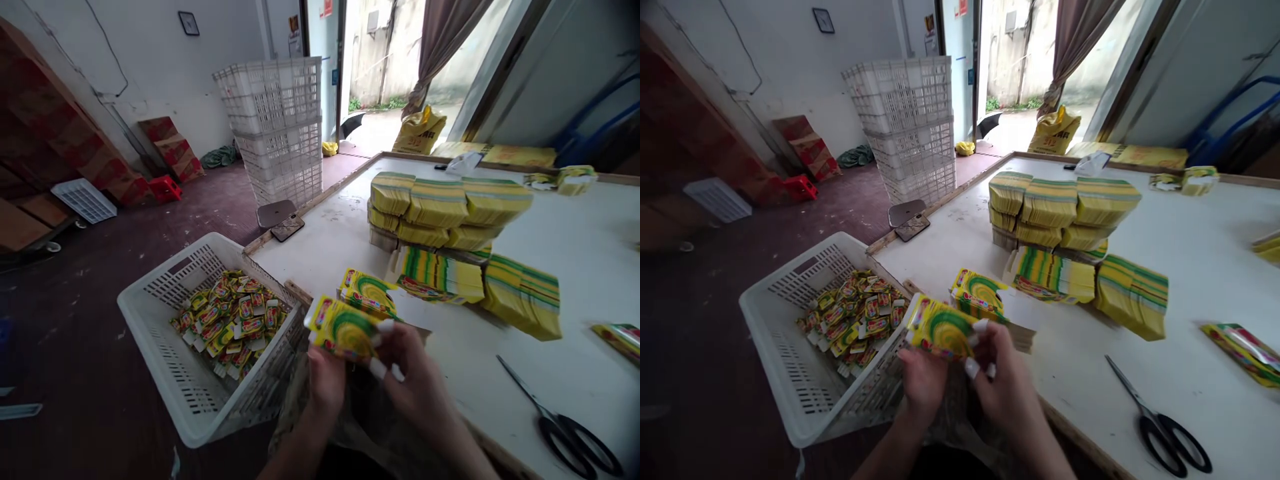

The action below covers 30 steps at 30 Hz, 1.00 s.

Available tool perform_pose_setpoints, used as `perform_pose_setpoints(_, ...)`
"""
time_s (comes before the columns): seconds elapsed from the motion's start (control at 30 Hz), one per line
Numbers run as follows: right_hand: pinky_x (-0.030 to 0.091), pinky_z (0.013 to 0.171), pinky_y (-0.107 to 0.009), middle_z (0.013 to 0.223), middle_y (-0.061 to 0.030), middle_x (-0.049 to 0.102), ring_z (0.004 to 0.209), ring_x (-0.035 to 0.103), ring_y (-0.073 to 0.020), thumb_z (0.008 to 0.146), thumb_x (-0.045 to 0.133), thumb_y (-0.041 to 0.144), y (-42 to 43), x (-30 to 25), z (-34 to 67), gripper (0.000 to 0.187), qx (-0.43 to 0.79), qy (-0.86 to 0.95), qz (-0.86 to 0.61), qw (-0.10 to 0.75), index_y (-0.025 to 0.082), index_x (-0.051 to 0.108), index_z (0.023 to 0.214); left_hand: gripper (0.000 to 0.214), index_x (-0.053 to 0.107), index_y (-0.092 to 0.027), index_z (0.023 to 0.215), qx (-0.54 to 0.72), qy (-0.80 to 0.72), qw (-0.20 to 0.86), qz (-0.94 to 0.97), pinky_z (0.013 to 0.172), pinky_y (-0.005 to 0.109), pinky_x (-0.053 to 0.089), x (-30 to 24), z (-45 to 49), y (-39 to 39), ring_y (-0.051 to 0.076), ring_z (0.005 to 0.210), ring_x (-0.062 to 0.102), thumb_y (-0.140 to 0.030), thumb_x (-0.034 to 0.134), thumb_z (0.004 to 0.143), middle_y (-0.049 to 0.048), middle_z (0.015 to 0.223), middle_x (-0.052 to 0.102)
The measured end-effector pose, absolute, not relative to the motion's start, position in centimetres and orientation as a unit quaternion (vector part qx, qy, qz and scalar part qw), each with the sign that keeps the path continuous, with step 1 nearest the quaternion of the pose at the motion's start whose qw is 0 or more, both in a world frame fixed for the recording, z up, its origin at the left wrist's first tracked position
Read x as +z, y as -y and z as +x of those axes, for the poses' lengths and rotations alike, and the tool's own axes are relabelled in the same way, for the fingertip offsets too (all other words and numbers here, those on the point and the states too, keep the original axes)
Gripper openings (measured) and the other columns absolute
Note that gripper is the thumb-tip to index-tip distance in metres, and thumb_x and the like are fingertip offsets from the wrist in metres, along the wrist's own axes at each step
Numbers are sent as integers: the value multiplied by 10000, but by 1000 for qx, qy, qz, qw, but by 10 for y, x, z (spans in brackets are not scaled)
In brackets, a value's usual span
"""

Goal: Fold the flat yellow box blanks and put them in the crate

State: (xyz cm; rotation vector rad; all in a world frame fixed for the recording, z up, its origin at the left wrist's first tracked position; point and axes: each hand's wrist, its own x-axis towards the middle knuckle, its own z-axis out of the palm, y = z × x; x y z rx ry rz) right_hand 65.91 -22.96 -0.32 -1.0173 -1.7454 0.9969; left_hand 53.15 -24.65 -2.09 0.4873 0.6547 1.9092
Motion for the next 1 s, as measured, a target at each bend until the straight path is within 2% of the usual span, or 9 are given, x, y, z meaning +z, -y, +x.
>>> perform_pose_setpoints(0.17,499,638,-265,894,-18,577,760,585,-163,848,573,217,265,-28,639,308,480,640,-409,440,265,438,1121,466,688,-183,903,764,-239,591,98,910,414,494,-6,547,253,288,975,635,-616,641,737,63,842,669)
perform_pose_setpoints(0.3,476,639,-252,835,2,568,717,540,-143,823,653,278,263,-20,644,309,542,586,-387,462,252,486,1082,621,666,-162,947,731,-285,591,186,913,424,481,0,546,250,300,995,615,-733,529,747,86,850,658)
perform_pose_setpoints(0.37,463,614,-232,791,19,551,674,510,-124,804,690,292,256,-13,652,310,560,551,-379,489,251,503,1049,787,626,-160,1063,688,-364,541,319,927,420,468,-1,532,247,301,1047,588,-831,367,744,120,987,649)
perform_pose_setpoints(0.43,459,608,-224,785,23,539,670,502,-119,793,710,292,250,-9,663,325,555,523,-378,525,256,508,1045,818,544,-189,1196,612,-489,414,464,956,399,449,-8,507,245,278,1112,554,-812,195,798,125,1141,600)
perform_pose_setpoints(0.53,470,625,-241,819,9,551,689,519,-127,790,718,298,247,-8,679,342,534,499,-390,560,260,511,1060,586,477,-226,1254,533,-603,329,494,1057,406,345,-30,453,251,288,1246,435,-595,562,807,127,1291,492)
perform_pose_setpoints(0.6,471,620,-246,814,6,558,690,530,-133,775,735,306,247,-10,685,355,530,489,-407,562,259,517,1050,593,495,-191,1206,457,-689,272,493,1106,471,235,-52,416,262,340,1305,329,-489,675,726,152,1295,455)
perform_pose_setpoints(0.67,468,601,-247,798,7,561,686,539,-139,763,745,322,249,-13,687,359,537,485,-420,549,253,518,1032,581,518,-166,1157,354,-753,248,496,1075,515,235,-75,385,279,387,1277,347,-361,723,651,165,1214,511)
perform_pose_setpoints(0.8,438,532,-231,801,0,573,667,542,-137,776,721,356,250,-19,679,358,560,497,-427,507,237,505,1035,322,565,-198,1054,180,-802,241,517,845,443,398,-107,350,305,345,917,602,-207,576,732,87,825,618)
perform_pose_setpoints(1.0,418,509,-223,766,15,575,634,533,-129,722,756,323,249,-19,667,390,564,527,-426,472,230,512,1012,201,577,-242,1001,92,-782,208,580,746,338,397,-116,330,327,313,888,638,-249,482,824,81,841,669)
